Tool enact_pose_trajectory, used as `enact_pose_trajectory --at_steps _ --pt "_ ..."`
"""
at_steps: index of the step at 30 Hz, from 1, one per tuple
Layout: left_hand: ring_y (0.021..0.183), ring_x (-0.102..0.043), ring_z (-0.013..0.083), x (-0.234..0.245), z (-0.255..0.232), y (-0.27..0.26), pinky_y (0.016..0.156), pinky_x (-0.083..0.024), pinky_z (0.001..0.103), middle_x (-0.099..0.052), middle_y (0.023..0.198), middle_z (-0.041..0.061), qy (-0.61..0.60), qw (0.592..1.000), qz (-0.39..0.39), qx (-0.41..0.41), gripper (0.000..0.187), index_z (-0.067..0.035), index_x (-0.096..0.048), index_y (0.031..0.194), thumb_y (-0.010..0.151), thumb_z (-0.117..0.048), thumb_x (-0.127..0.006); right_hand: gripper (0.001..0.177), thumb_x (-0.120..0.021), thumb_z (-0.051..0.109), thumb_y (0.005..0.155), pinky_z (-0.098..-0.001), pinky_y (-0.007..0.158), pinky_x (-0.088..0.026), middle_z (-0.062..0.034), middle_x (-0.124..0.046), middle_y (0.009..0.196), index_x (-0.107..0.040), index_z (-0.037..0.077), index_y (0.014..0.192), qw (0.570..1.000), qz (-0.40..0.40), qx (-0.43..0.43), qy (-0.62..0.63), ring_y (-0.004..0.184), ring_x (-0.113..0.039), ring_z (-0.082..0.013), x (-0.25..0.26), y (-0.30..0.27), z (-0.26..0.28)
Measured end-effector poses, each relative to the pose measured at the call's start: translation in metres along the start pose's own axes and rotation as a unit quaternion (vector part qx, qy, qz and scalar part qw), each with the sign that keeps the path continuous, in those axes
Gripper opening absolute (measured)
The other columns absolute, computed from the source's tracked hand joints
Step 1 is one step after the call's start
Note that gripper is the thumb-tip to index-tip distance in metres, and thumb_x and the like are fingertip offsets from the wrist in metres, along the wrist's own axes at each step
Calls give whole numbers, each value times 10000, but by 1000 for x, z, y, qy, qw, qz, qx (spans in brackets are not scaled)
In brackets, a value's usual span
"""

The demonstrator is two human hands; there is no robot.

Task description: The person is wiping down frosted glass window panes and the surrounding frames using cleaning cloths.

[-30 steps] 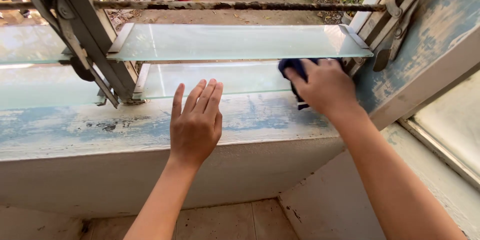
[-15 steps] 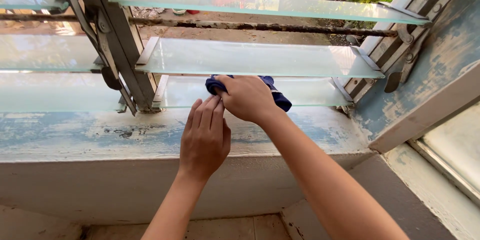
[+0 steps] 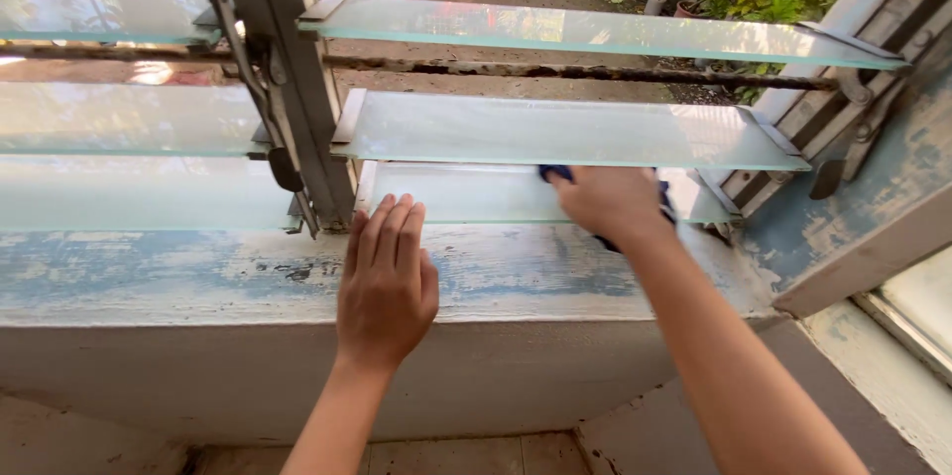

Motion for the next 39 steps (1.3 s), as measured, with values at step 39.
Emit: enact_pose_trajectory --at_steps 39 --pt "1490 -389 361 -4 -1 -4 1231 -365 460 -476 1548 213 33 997 9 65 581 74 -462 1489 932 -85 -508 473 -667 142 868 -453 986 -539 -133 -691 1259 -650 194 1338 949 -241 189 -78 1175 -649 -305 2 -125 -97"
Point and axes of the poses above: each hand's wrist, its own y-axis towards the middle knuckle, its own x-axis out of the back of the hand, z = x × y, the point moved 3 cm from there along y, towards the middle knuckle
